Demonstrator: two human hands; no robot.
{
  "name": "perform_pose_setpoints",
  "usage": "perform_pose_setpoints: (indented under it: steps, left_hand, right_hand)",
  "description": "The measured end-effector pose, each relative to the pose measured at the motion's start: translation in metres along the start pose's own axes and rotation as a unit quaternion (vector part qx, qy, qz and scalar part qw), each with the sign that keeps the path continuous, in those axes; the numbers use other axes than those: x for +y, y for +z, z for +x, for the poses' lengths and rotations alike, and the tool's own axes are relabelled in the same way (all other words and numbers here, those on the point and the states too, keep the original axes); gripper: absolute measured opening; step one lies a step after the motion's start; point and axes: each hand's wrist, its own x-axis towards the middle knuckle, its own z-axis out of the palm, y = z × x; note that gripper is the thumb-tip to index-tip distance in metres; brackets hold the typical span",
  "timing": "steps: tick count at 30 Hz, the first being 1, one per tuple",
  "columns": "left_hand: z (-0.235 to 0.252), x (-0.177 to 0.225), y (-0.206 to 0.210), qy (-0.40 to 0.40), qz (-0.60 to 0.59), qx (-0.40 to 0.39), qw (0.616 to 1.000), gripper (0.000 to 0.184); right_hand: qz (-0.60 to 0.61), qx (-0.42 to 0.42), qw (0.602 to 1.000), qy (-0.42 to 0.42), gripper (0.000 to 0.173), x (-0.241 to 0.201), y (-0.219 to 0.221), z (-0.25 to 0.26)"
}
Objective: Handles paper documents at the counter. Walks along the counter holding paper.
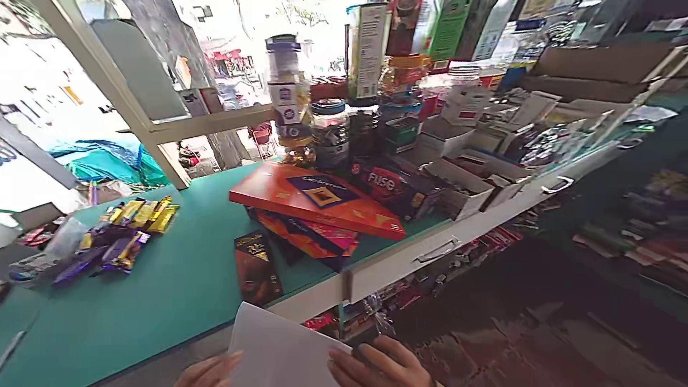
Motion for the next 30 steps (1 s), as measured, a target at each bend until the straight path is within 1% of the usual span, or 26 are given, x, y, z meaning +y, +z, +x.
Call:
perform_pose_setpoints:
  steps: [2,4,6,8,9,10,11,12,14,16,18,21,23,25,26,27,29,30]
  left_hand:
    - [0.024,0.027,0.071,0.043,-0.071,-0.079,0.993,0.026]
    - [0.046,0.044,0.153,0.111,-0.113,-0.137,0.978,0.032]
    - [0.064,0.059,0.23,0.162,-0.165,-0.207,0.951,0.038]
    - [0.073,0.079,0.299,0.169,-0.27,-0.291,0.902,0.028]
    - [0.073,0.092,0.333,0.164,-0.313,-0.309,0.883,0.022]
    - [0.073,0.107,0.367,0.16,-0.333,-0.313,0.875,0.019]
    - [0.07,0.122,0.398,0.159,-0.336,-0.305,0.877,0.018]
    - [0.069,0.139,0.43,0.162,-0.329,-0.296,0.882,0.017]
    - [0.065,0.176,0.49,0.173,-0.324,-0.293,0.883,0.017]
    - [0.071,0.215,0.55,0.198,-0.336,-0.301,0.87,0.018]
    - [0.087,0.25,0.604,0.232,-0.349,-0.306,0.855,0.019]
    - [0.113,0.297,0.681,0.261,-0.39,-0.305,0.829,0.018]
    - [0.131,0.328,0.733,0.299,-0.408,-0.307,0.807,0.018]
    - [0.141,0.363,0.78,0.344,-0.411,-0.312,0.784,0.019]
    - [0.144,0.381,0.805,0.36,-0.418,-0.318,0.771,0.019]
    - [0.145,0.398,0.831,0.373,-0.425,-0.326,0.757,0.018]
    - [0.15,0.433,0.889,0.38,-0.437,-0.338,0.742,0.018]
    - [0.154,0.453,0.92,0.376,-0.442,-0.342,0.739,0.017]
  right_hand:
    - [-0.005,-0.016,1.0,-0.01,0.024,0.023,-0.046,-0.032]
    - [-0.022,-0.051,0.998,0.01,0.023,0.039,-0.09,-0.059]
    - [-0.039,-0.077,0.995,0.051,0.022,0.05,-0.126,-0.09]
    - [-0.069,-0.097,0.987,0.111,0.021,0.062,-0.159,-0.13]
    - [-0.086,-0.105,0.98,0.146,0.021,0.069,-0.176,-0.152]
    - [-0.106,-0.113,0.97,0.186,0.021,0.078,-0.194,-0.173]
    - [-0.132,-0.109,0.959,0.228,0.019,0.087,-0.21,-0.194]
    - [-0.164,-0.098,0.942,0.275,0.019,0.097,-0.224,-0.212]
    - [-0.25,-0.09,0.891,0.368,0.022,0.118,-0.247,-0.241]
    - [-0.322,-0.105,0.842,0.421,0.025,0.153,-0.259,-0.266]
    - [-0.361,-0.095,0.82,0.434,0.022,0.198,-0.267,-0.298]
    - [-0.408,-0.071,0.803,0.428,0.019,0.258,-0.302,-0.341]
    - [-0.448,-0.063,0.774,0.443,0.018,0.293,-0.332,-0.369]
    - [-0.465,-0.04,0.736,0.49,0.02,0.316,-0.368,-0.402]
    - [-0.474,-0.034,0.709,0.521,0.02,0.322,-0.389,-0.42]
    - [-0.484,-0.028,0.673,0.559,0.021,0.324,-0.411,-0.438]
    - [-0.503,-0.014,0.586,0.635,0.02,0.326,-0.461,-0.475]
    - [-0.508,0.009,0.548,0.665,0.019,0.329,-0.488,-0.494]
